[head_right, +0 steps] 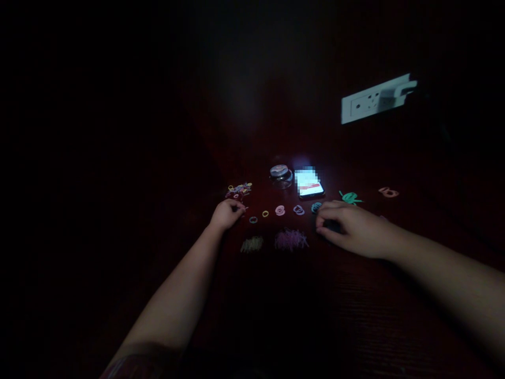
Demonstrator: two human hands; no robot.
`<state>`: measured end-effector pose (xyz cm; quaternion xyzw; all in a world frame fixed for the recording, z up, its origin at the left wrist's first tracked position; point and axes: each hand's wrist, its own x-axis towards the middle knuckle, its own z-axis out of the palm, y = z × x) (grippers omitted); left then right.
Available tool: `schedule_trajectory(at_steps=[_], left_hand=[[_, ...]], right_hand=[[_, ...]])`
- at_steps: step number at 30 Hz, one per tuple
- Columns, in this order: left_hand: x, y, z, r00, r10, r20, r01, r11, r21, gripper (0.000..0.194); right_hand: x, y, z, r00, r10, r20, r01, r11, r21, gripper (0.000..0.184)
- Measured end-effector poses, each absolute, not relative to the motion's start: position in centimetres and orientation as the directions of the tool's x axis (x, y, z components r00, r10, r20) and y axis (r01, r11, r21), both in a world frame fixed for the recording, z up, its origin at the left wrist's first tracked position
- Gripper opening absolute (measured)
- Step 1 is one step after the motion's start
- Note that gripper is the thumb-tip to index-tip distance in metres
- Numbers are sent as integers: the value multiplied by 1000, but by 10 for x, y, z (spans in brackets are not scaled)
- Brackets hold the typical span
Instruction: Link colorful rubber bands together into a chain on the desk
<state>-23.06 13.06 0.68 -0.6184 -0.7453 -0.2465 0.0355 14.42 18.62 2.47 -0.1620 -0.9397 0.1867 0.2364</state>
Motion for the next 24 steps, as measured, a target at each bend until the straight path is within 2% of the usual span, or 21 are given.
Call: schedule_trajectory(at_steps=[10, 17, 21, 24], left_hand=[[-228, 128, 9, -265, 885, 384, 931, 131, 341, 15], [-223, 128, 14, -227, 858, 461, 937, 63, 344, 17], [-201, 124, 29, -145, 826, 545, 947, -44, 319, 19], [-169, 117, 41, 8, 776, 631, 954, -195, 227, 15]], right_hand=[[145, 184, 26, -826, 408, 388, 218, 867, -448, 14], [143, 183, 27, -821, 401, 406, 213, 876, -433, 16], [143, 182, 29, -798, 405, 446, 221, 886, -409, 16], [141, 177, 31, -753, 418, 508, 233, 891, -389, 13]])
